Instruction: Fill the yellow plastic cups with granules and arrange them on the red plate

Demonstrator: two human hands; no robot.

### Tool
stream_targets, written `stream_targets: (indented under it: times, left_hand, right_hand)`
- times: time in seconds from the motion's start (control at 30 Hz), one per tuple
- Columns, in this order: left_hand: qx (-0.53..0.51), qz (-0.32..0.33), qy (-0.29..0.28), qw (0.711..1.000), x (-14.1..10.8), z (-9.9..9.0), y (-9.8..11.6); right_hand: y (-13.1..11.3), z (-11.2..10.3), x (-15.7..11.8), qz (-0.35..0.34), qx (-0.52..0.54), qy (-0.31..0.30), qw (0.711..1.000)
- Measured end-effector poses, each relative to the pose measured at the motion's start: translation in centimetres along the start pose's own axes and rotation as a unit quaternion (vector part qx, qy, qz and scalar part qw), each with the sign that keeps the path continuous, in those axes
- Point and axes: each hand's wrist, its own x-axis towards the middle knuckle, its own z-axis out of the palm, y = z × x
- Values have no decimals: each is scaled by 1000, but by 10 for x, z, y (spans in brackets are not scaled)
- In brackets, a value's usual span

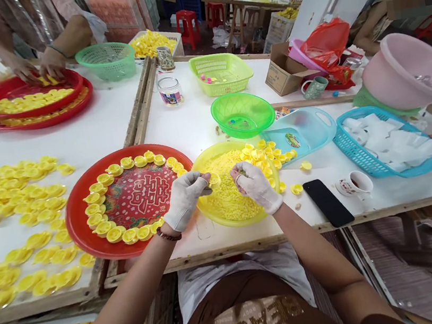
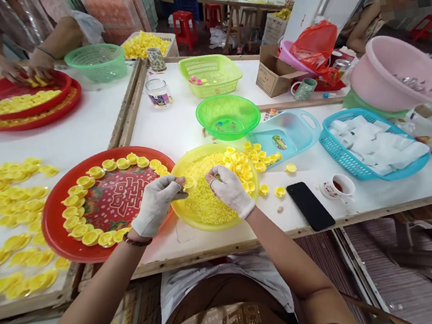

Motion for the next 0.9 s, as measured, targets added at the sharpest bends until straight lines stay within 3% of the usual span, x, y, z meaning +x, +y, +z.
stream_targets:
  times: [0.23, 0.33, 0.43, 0.53, 0.6, 0.7, 0.77, 0.9]
  left_hand:
    - [88, 68, -10, 994, -2, 18, -4]
    - [72, 50, -24, 996, 0, 24, -10]
    - [36, 19, -23, 999, 5, 16, -5]
    - [61, 18, 15, 998, 14, -13, 6]
    - [172, 57, 62, 982, 22, -42, 12]
    - [395, 112, 118, 904, 33, -88, 6]
    - [477, 107, 112, 865, 38, -112, -8]
    - [523, 71, 28, 849, 39, -134, -33]
  right_hand:
    - [2, 6, 5, 36, 0, -51, 998]
    - [4, -3, 5, 57, 55, -82, 994]
    - [5, -10, 2, 43, 36, -60, 997]
    - [8, -13, 0, -17, -84, -23, 996]
    - [11, -14, -1, -85, -195, -6, 977]
    - [18, -13, 0, -162, -321, -7, 933]
    - [22, -12, 1, -188, -370, -25, 910]
    - [25, -6, -1, -228, -478, -36, 848]
